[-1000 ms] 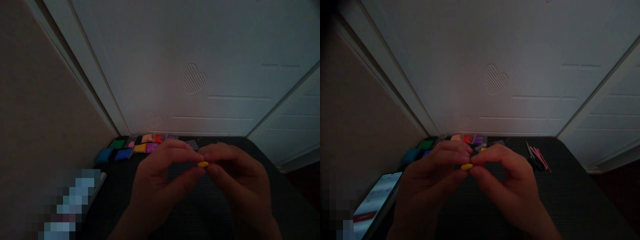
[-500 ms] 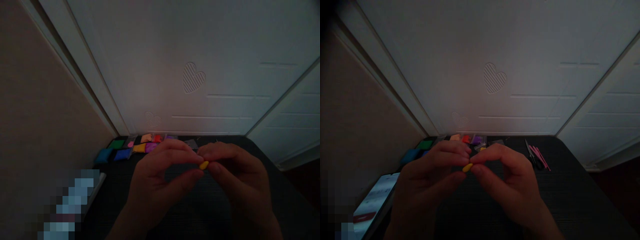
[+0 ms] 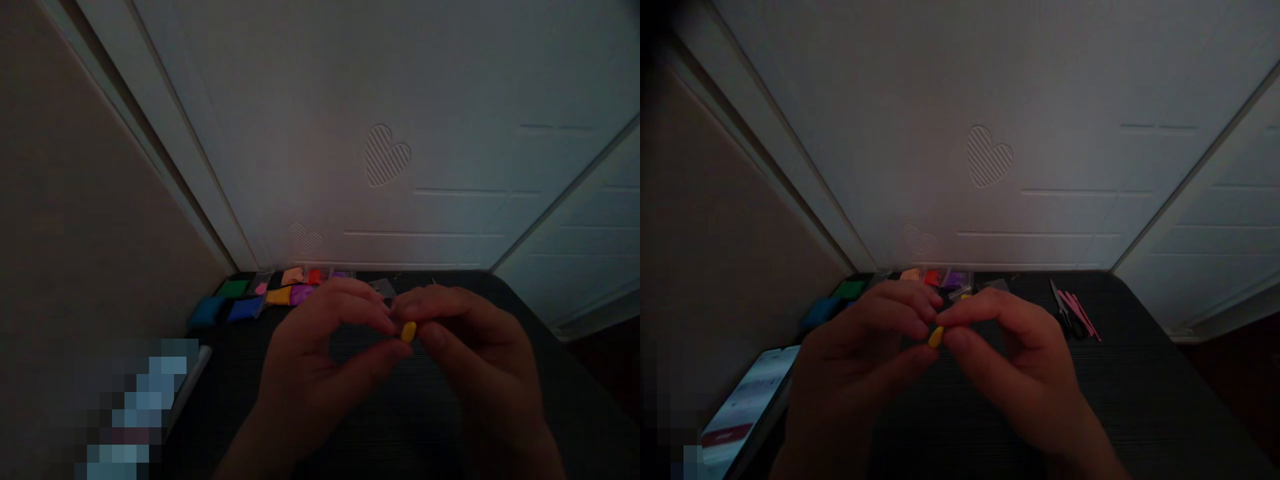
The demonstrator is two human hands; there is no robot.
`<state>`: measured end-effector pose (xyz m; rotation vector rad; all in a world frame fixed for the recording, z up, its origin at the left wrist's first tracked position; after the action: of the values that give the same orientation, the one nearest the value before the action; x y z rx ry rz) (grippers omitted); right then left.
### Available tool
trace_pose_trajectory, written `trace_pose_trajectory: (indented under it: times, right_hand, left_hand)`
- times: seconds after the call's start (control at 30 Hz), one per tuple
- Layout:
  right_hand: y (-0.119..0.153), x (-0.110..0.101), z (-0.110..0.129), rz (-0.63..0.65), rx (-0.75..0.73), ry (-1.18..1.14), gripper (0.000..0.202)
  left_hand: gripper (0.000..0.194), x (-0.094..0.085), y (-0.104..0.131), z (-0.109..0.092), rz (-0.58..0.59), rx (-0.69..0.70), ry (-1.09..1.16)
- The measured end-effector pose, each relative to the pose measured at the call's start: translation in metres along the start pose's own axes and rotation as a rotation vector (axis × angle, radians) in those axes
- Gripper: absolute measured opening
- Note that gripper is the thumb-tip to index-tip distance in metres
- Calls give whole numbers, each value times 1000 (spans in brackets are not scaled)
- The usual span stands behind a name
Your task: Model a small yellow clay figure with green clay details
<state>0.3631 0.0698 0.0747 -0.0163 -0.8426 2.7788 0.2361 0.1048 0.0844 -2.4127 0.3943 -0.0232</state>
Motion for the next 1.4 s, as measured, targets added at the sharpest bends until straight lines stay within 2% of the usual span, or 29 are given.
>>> trace_pose_trajectory:
  times: [0.17, 0.37, 0.6, 0.67, 0.77, 0.9, 1.0, 1.07, 1.17, 1.4]
  right_hand:
    - [-1, 0, 0, -4, 6, 2, 14]
    - [0, -2, -1, -29, 4, 4, 14]
    - [-4, -11, -6, -49, -16, 81, 14]
    - [-6, -11, -20, -4, 30, 143, 12]
    - [0, -8, -61, 125, 148, 280, 11]
    - [29, -15, -131, 261, 316, 478, 16]
    - [51, -25, -169, 288, 347, 615, 15]
    - [57, -30, -180, 284, 296, 688, 14]
    - [59, -30, -183, 290, 241, 713, 12]
    - [57, -26, -183, 355, 173, 732, 10]
  left_hand:
    - [19, -3, 2, 0, -57, 19, 17]
    - [22, -3, -1, -3, 0, -1, -35]
    - [26, -14, -1, 2, -102, -25, 4]
    - [21, -22, -3, 3, -162, 3, 40]
    - [17, -37, -6, 5, -267, 43, 81]
    - [16, -54, -12, 14, -386, 62, 90]
    - [14, -64, -16, 27, -475, 53, 101]
    - [14, -67, -18, 39, -491, 2, 98]
    - [13, -71, -21, 56, -503, -75, 70]
    - [12, -73, -25, 78, -517, -118, 114]
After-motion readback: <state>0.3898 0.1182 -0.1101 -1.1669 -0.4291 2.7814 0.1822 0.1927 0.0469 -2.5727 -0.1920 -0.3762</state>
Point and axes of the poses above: each hand's wrist, its own y-axis away from the middle knuckle, its own x-axis out of the palm, z = x × y, the point moved 7 cm from there along -y, towards the middle knuckle, and after that the axes turned 6 degrees about -z, right-handed, at the moved point
